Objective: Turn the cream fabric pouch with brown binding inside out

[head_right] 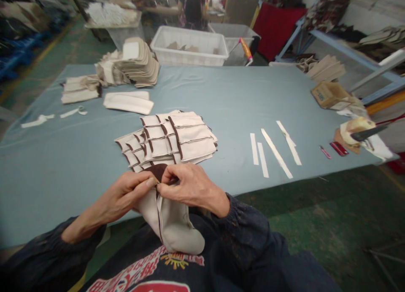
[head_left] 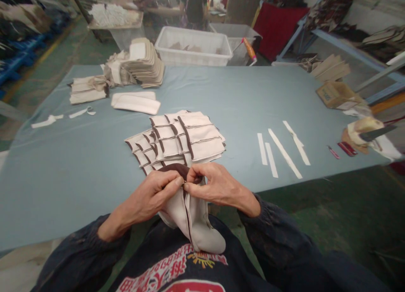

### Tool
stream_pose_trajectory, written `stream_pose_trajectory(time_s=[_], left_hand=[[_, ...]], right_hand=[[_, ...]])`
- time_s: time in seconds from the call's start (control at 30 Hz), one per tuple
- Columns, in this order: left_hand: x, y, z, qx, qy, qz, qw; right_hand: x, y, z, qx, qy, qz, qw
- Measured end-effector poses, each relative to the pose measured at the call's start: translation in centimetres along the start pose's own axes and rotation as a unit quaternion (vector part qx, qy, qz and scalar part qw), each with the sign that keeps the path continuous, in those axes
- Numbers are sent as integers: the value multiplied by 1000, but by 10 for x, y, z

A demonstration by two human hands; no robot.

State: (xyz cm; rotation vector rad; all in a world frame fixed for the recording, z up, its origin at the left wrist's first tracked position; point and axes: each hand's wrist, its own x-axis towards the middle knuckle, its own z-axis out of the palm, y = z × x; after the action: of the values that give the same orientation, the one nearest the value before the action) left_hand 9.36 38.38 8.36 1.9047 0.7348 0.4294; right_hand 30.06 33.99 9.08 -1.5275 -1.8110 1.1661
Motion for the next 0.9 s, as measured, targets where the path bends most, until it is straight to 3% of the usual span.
stream_pose_trajectory(time_s=[0.13, 0.3, 0.4, 0.7, 0.9], left_hand=[[-2, -6, 1, -80, -36, -61, 994], [-5, -9, -1, -195, -59, -110, 973], [-8, -11, -2, -223, -66, -117, 966], [-15, -24, -1, -250, -52, -131, 958], [-14, -21, -3, -227, -56, -113, 966]], right_hand=[[-2, 2, -1, 9, -14, -9, 1000], [0, 11, -4, 146, -77, -74, 984], [-1, 14, -3, 184, -70, -121, 973], [-5, 19, -1, 27, 51, -262, 963], [-7, 15, -3, -84, 71, -308, 945]])
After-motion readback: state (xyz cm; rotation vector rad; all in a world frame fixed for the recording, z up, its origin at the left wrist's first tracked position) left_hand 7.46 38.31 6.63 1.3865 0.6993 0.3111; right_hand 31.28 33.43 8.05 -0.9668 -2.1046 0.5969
